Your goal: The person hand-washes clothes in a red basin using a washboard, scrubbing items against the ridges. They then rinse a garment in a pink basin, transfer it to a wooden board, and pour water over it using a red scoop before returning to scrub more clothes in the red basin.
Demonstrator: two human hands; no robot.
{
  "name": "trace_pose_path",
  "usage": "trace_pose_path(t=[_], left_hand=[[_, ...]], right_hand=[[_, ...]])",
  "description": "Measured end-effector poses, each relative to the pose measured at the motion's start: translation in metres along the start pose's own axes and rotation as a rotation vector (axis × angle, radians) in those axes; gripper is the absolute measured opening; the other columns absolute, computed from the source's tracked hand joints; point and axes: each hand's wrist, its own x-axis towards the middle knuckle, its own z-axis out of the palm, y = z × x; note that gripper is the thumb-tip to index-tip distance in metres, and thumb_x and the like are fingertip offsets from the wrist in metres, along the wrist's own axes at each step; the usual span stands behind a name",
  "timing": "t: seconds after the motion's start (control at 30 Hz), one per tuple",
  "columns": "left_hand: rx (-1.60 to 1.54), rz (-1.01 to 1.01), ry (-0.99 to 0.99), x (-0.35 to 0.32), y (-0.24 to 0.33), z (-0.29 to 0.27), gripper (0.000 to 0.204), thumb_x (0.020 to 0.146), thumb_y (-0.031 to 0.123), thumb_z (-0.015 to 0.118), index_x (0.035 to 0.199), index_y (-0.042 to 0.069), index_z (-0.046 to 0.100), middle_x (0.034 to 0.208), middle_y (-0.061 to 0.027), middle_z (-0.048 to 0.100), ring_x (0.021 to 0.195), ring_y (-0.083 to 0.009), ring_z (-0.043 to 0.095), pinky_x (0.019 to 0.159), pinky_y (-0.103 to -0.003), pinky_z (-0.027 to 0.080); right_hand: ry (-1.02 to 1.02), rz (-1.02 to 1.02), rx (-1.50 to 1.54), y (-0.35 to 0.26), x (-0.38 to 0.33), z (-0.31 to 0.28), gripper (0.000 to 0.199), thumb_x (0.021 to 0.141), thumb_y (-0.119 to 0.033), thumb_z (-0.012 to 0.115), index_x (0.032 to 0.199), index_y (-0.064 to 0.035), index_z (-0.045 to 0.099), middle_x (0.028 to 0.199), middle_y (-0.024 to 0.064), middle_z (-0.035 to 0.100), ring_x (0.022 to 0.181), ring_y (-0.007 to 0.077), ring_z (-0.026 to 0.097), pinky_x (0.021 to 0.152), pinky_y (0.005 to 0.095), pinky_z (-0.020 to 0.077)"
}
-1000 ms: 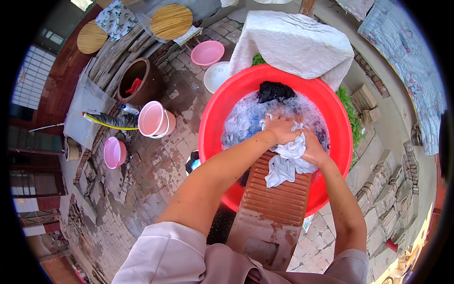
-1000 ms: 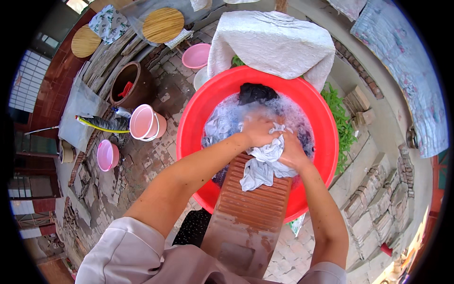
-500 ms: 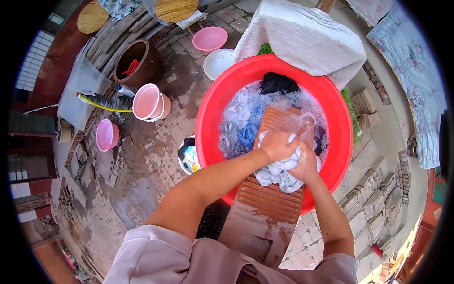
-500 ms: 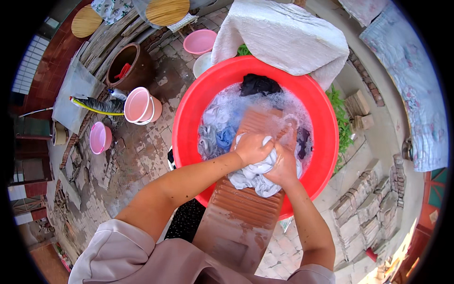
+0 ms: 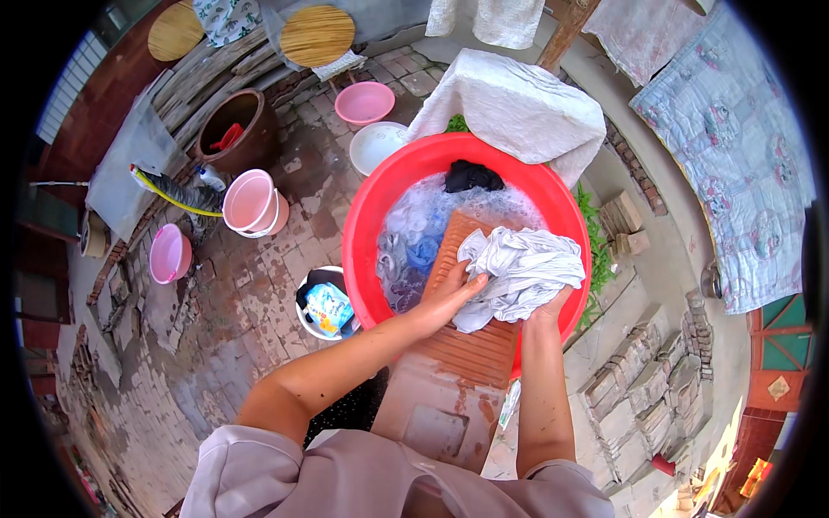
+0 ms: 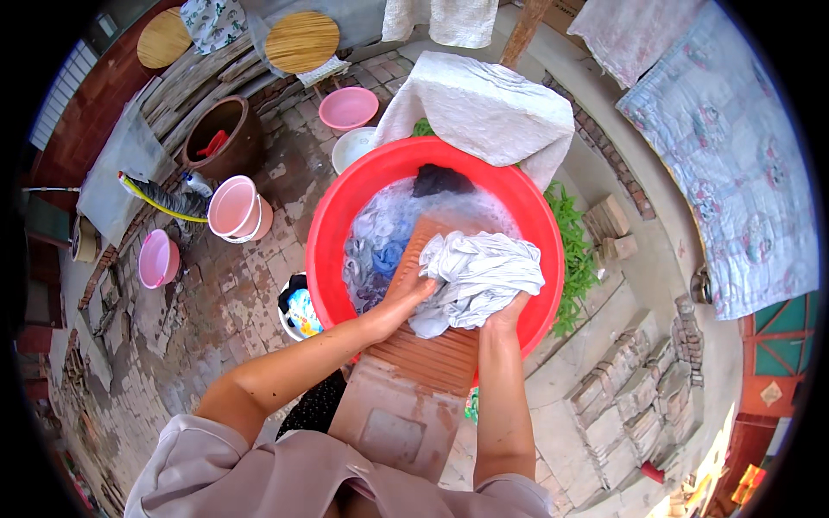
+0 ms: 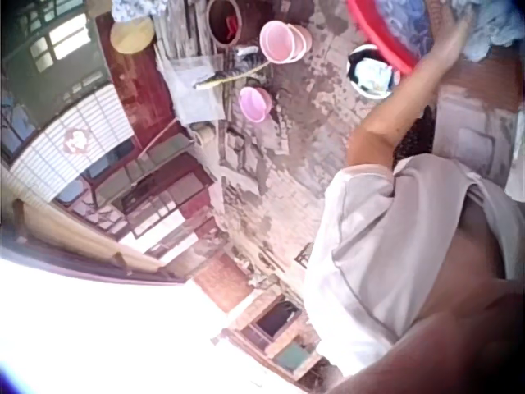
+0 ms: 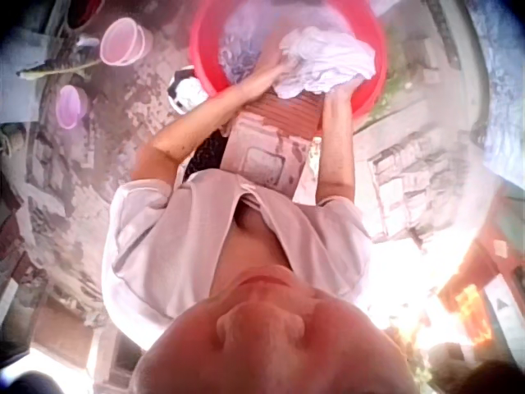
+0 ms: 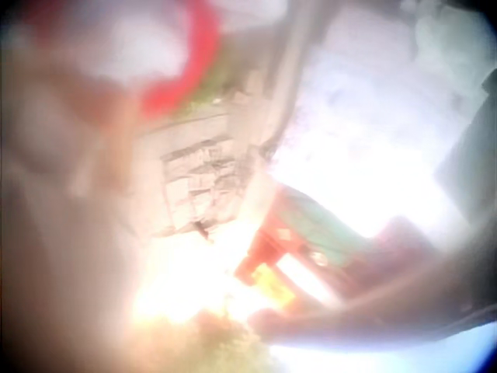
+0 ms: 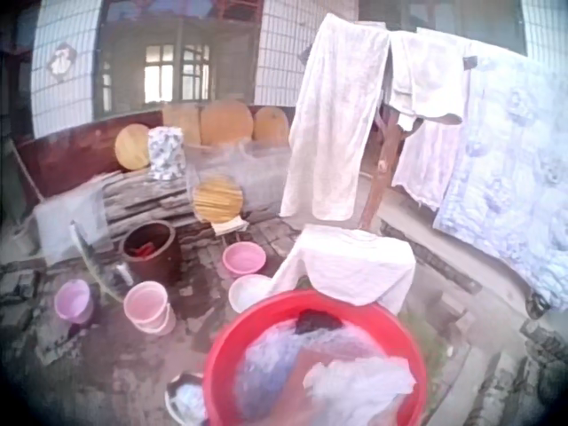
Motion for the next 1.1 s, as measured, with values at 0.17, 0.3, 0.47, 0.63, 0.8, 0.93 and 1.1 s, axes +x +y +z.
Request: trace_pose_path(t=[0.17, 0.3, 0.47, 0.63, 0.8, 0.93, 1.1], left_hand=[[-1.139, -0.101, -0.311, -0.006, 0.043, 0.005, 0.074, 0.091, 0.058, 0.041, 0.142, 0.005, 0.030, 0.145, -0.0121, 0.036, 0.133, -0.0266, 0.034, 0.110, -0.041, 0.027], [-1.481, -0.153, -0.299, 0.017, 0.048, -0.020, 0.051, 0.093, 0.047, 0.046, 0.124, 0.007, 0.054, 0.122, -0.0109, 0.059, 0.112, -0.0266, 0.056, 0.098, -0.042, 0.044], [-1.326, -0.037, -0.302, 0.010, 0.081, -0.030, 0.038, 0.090, 0.035, 0.055, 0.111, 0.003, 0.061, 0.105, -0.0085, 0.067, 0.091, -0.0205, 0.065, 0.084, -0.034, 0.052], [-0.252, 0.264, -0.140, -0.027, 0.138, -0.088, 0.031, 0.086, 0.030, 0.059, 0.095, 0.000, 0.062, 0.092, -0.0083, 0.063, 0.088, -0.0166, 0.059, 0.082, -0.029, 0.046], [-0.136, 0.474, -0.407, -0.049, 0.155, -0.154, 0.046, 0.073, 0.026, 0.075, 0.105, -0.002, 0.057, 0.095, -0.0133, 0.063, 0.093, -0.0219, 0.058, 0.088, -0.032, 0.044], [0.111, 0.536, -0.239, -0.049, 0.175, -0.228, 0.079, 0.059, 0.016, 0.083, 0.123, -0.004, 0.041, 0.104, -0.0111, 0.061, 0.097, -0.0195, 0.056, 0.091, -0.031, 0.044], [0.017, 0.398, -0.120, -0.048, 0.209, -0.328, 0.036, 0.067, 0.006, 0.074, 0.101, -0.001, 0.063, 0.095, -0.0058, 0.065, 0.089, -0.0112, 0.057, 0.080, -0.028, 0.047]], right_hand=[[0.095, -0.057, 0.060, 0.005, 0.001, 0.070, 0.061, 0.092, -0.049, 0.044, 0.129, -0.0011, 0.046, 0.127, 0.0150, 0.052, 0.116, 0.0267, 0.052, 0.098, 0.0389, 0.0426], [-0.021, -0.067, -0.402, 0.011, -0.041, 0.084, 0.051, 0.092, -0.036, 0.050, 0.129, -0.0017, 0.046, 0.128, 0.0129, 0.052, 0.116, 0.0272, 0.052, 0.101, 0.0383, 0.0404], [0.095, 0.041, -0.611, 0.004, -0.072, 0.091, 0.055, 0.094, -0.034, 0.048, 0.139, -0.0039, 0.036, 0.136, 0.0134, 0.046, 0.123, 0.0272, 0.047, 0.102, 0.0408, 0.0405], [-0.120, -0.086, -0.338, 0.031, -0.080, 0.110, 0.052, 0.097, -0.035, 0.040, 0.141, -0.0078, 0.033, 0.139, 0.0101, 0.043, 0.126, 0.0261, 0.044, 0.104, 0.0418, 0.0393], [-0.062, 0.018, -0.530, 0.073, -0.032, 0.168, 0.051, 0.097, -0.035, 0.041, 0.140, -0.0081, 0.035, 0.138, 0.0095, 0.045, 0.125, 0.0249, 0.044, 0.102, 0.0419, 0.0401], [-0.094, 0.173, -0.515, 0.111, 0.003, 0.209, 0.050, 0.097, -0.035, 0.042, 0.139, -0.0084, 0.037, 0.137, 0.0091, 0.046, 0.125, 0.0239, 0.045, 0.101, 0.0419, 0.0408], [-0.189, 0.464, -0.148, 0.163, 0.043, 0.264, 0.050, 0.096, -0.040, 0.042, 0.135, -0.0098, 0.042, 0.133, 0.0102, 0.049, 0.118, 0.0273, 0.052, 0.096, 0.0428, 0.0454]])
